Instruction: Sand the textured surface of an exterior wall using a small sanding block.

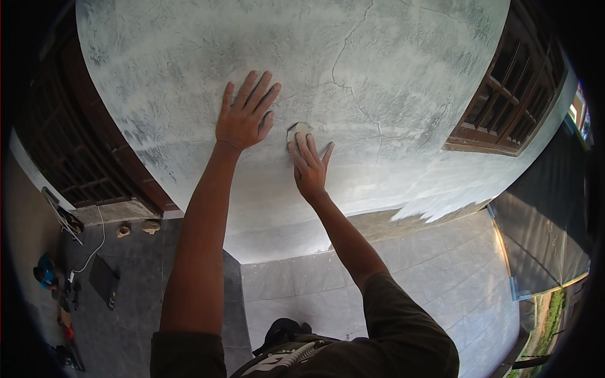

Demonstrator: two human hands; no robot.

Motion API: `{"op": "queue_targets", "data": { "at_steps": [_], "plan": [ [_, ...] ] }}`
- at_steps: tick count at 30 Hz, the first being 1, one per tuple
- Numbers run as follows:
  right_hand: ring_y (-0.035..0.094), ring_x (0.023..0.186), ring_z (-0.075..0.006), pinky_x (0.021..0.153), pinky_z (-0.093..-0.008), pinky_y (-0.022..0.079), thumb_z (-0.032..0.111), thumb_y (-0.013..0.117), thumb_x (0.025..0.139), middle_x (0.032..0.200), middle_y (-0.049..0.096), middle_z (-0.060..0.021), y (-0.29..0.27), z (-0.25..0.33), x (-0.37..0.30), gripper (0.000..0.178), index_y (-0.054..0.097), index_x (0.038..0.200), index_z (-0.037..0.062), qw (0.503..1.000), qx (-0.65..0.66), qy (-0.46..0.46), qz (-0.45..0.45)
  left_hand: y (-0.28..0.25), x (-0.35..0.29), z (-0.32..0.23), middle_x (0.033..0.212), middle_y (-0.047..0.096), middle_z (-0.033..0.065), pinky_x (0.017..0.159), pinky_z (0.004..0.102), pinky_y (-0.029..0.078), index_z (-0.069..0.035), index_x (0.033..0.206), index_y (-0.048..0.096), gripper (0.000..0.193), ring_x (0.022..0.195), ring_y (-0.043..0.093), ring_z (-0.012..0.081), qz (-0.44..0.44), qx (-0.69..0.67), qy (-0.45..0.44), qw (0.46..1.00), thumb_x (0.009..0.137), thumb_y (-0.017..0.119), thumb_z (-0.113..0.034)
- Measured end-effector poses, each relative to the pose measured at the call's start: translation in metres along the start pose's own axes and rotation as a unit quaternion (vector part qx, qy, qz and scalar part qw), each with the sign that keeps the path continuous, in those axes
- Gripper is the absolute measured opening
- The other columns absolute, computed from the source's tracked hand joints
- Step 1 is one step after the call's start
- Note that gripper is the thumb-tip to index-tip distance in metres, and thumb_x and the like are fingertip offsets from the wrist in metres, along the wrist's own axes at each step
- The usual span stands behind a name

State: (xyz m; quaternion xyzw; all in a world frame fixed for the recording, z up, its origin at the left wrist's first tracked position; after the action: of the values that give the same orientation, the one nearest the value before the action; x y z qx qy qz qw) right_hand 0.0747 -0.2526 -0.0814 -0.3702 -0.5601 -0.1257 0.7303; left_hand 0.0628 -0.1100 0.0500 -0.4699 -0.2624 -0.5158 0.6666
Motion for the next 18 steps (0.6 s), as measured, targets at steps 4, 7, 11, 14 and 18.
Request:
{"op": "queue_targets", "data": {
  "at_steps": [4, 7, 11, 14, 18],
  "plan": [
    [0.038, 0.145, -0.0292, 0.107, -0.0807, 0.009, 0.003, 0.060, 0.087, 0.152, 0.047, -0.0045, -0.037, 0.020, 0.091, 0.045, 0.064, 0.130, 0.0170, 0.997, 0.017, -0.024, -0.076, -0.004, -0.003, 0.007, 0.162, 0.032, 0.0012, 0.120, 0.0558, 0.014, -0.027, 0.151, 0.044, 0.062, 0.151, 0.026, 0.0243, 0.003, 0.006, -0.003, 1.000, 0.092, 0.056, -0.038],
    [0.039, 0.144, -0.0298, 0.107, -0.0807, 0.009, 0.002, 0.060, 0.087, 0.152, 0.047, -0.0047, -0.022, 0.013, 0.052, 0.045, 0.064, 0.130, 0.0170, 0.999, 0.015, -0.012, -0.028, -0.003, -0.003, 0.005, 0.162, 0.032, 0.0011, 0.120, 0.0559, 0.014, -0.027, 0.152, 0.044, 0.062, 0.151, 0.026, 0.0241, 0.002, 0.004, -0.003, 1.000, 0.092, 0.056, -0.037],
    [0.038, 0.144, -0.0305, 0.107, -0.0807, 0.010, 0.001, 0.060, 0.086, 0.152, 0.048, -0.0053, 0.002, -0.007, -0.020, 0.048, 0.062, 0.132, 0.0148, 1.000, -0.005, 0.008, 0.025, 0.002, 0.001, -0.004, 0.162, 0.032, 0.0013, 0.120, 0.0560, 0.014, -0.027, 0.152, 0.044, 0.062, 0.151, 0.026, 0.0245, 0.000, -0.002, 0.000, 1.000, 0.092, 0.056, -0.037],
    [0.038, 0.145, -0.0302, 0.107, -0.0803, 0.010, -0.001, 0.060, 0.085, 0.152, 0.047, -0.0053, -0.017, 0.013, 0.050, 0.049, 0.062, 0.131, 0.0148, 1.000, 0.008, -0.002, -0.015, -0.003, -0.005, 0.006, 0.162, 0.033, 0.0010, 0.121, 0.0557, 0.013, -0.027, 0.151, 0.044, 0.062, 0.151, 0.026, 0.0243, 0.003, 0.002, -0.002, 1.000, 0.092, 0.057, -0.037],
    [0.039, 0.145, -0.0304, 0.108, -0.0798, 0.010, -0.002, 0.061, 0.084, 0.152, 0.048, -0.0050, -0.035, 0.020, 0.074, 0.049, 0.063, 0.130, 0.0159, 0.998, 0.023, -0.011, -0.056, -0.005, -0.001, 0.006, 0.162, 0.033, 0.0008, 0.121, 0.0553, 0.013, -0.027, 0.151, 0.044, 0.062, 0.151, 0.026, 0.0239, 0.010, 0.004, -0.005, 1.000, 0.092, 0.057, -0.037]
  ]
}}
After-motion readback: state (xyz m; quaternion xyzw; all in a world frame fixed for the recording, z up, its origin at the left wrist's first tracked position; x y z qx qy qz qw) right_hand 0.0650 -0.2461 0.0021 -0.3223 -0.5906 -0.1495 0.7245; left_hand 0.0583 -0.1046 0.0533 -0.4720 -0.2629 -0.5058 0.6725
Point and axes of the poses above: each hand's wrist, its own x-axis towards the middle knuckle, its own y-axis out of the palm, z = x × y, the point moved 8 cm from there along x, towards the middle knuckle
